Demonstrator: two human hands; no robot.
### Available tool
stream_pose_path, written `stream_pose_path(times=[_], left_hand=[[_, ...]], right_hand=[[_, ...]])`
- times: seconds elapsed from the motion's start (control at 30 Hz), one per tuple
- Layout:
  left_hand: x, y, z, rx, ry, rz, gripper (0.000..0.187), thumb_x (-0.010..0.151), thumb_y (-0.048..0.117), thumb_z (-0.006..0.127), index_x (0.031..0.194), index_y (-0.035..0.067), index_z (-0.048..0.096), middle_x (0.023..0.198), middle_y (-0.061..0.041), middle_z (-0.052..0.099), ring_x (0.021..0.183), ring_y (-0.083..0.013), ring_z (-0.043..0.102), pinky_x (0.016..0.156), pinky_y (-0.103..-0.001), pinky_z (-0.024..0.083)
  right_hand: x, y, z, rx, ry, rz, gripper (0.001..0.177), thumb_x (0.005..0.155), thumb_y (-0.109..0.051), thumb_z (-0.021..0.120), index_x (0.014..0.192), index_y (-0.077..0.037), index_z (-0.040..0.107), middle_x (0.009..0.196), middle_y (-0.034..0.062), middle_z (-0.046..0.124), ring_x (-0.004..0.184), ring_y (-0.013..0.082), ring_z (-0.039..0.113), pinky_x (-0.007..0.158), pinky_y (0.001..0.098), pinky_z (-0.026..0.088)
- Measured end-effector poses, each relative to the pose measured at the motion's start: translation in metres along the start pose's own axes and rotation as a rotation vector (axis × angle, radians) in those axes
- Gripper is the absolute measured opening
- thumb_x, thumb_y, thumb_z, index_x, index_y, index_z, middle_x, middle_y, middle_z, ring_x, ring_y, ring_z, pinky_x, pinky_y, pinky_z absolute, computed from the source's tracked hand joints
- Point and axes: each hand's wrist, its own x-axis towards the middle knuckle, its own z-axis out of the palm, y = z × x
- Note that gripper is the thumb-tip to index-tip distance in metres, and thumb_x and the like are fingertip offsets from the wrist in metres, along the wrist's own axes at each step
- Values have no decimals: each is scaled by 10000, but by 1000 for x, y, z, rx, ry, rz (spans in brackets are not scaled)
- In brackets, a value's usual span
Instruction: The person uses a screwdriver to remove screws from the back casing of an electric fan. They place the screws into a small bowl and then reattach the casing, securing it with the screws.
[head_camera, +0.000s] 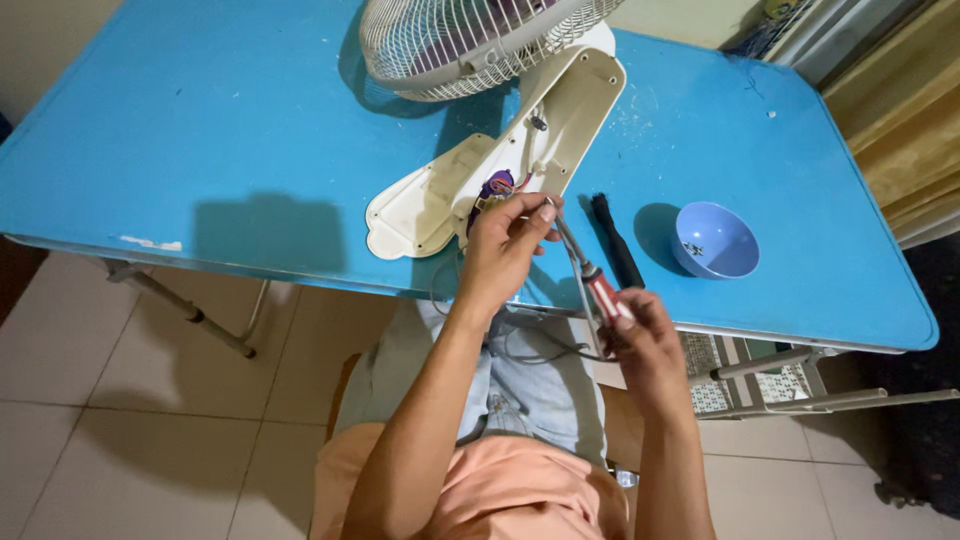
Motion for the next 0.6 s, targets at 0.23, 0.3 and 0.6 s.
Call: stream_pose_path(times=[0.23, 0.3, 0.6], left_hand=[[-9, -1, 20, 129, -42, 120, 246, 1018, 201, 672, 1169, 14, 725, 926, -30, 749, 800, -98, 704, 715, -252, 574], [-14, 4, 24, 262, -15, 176, 241, 1001, 193, 675, 1161, 20, 727, 932, -52, 751, 781, -113, 708, 676, -260, 563], [-21, 16, 28, 693, 18, 412, 179, 973, 160, 681, 1122, 68, 721, 1013, -103, 752, 834, -268, 740, 715, -372, 573]], right_hand=[[-16, 16, 14, -200, -68, 144, 293, 1023, -220, 605, 1241, -26, 634, 959, -22, 617, 853, 58, 531, 748, 234, 438], [-18, 22, 17, -198, -35, 129, 288, 1033, -213, 618, 1253, -28, 640, 938, -29, 583, 827, 57, 498, 719, 229, 421], [-11, 27, 7, -224, 131, -20, 183, 1038, -166, 624, 1127, -7, 609, 811, 1, 569, 667, 69, 465, 578, 231, 363]])
